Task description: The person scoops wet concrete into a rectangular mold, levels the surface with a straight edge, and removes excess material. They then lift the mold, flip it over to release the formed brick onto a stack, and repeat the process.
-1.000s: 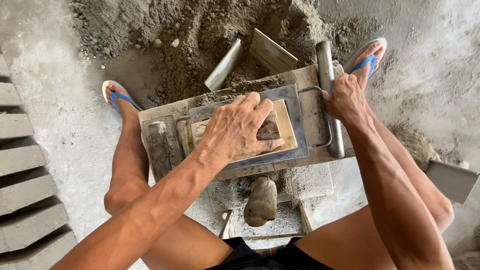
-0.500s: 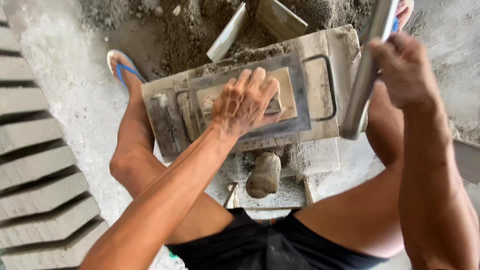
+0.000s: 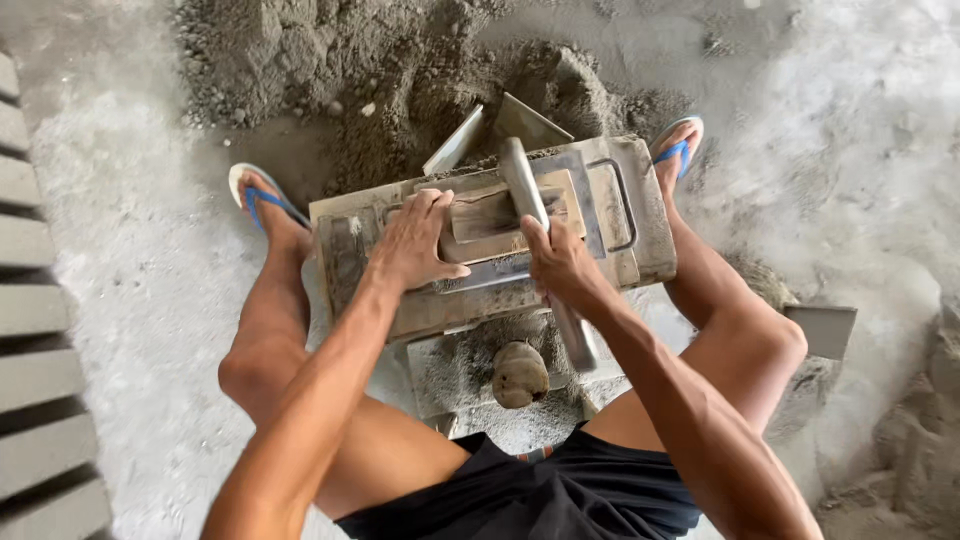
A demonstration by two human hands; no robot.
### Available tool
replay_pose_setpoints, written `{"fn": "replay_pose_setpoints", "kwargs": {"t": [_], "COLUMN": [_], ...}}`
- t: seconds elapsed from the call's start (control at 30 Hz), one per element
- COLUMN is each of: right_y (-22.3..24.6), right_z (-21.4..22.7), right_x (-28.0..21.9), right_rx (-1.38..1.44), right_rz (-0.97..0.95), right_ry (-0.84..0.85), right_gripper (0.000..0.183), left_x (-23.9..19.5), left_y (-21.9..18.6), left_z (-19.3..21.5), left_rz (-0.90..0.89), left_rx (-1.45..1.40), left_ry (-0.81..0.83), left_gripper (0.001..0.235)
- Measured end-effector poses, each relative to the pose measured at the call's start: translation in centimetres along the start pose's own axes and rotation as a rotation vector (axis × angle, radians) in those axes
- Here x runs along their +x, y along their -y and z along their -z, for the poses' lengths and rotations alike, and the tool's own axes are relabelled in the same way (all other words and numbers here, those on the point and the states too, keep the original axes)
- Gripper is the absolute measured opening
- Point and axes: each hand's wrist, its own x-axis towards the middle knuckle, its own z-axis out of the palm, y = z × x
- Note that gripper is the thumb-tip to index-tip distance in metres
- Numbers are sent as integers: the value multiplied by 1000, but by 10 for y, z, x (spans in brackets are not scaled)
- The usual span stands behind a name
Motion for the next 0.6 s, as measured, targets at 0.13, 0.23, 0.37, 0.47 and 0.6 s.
{"fn": "replay_pose_setpoints", "kwargs": {"t": [0.13,0.23,0.37,0.47,0.6], "right_y": [51,54,20,3,83], "right_z": [14,7,-19,-7,21], "right_x": [-25,-27,-27,-5,-42], "right_rx": [69,-138,-254,169,66], "right_rz": [34,106,-56,-191,-2], "right_ry": [-73,-150,-349,-81,-54], "right_gripper": [42,40,28,43,38], "left_x": [5,18,8,12,21], "left_y": [7,22,14,12,13], "left_z": [-19,-24,-22,-15,-13], "left_rz": [11,-22,-61,-55,-16], "left_rx": [54,34,28,7,58], "left_ry": [-67,-110,-148,-110,-84], "left_gripper": [109,110,102,98,104]}}
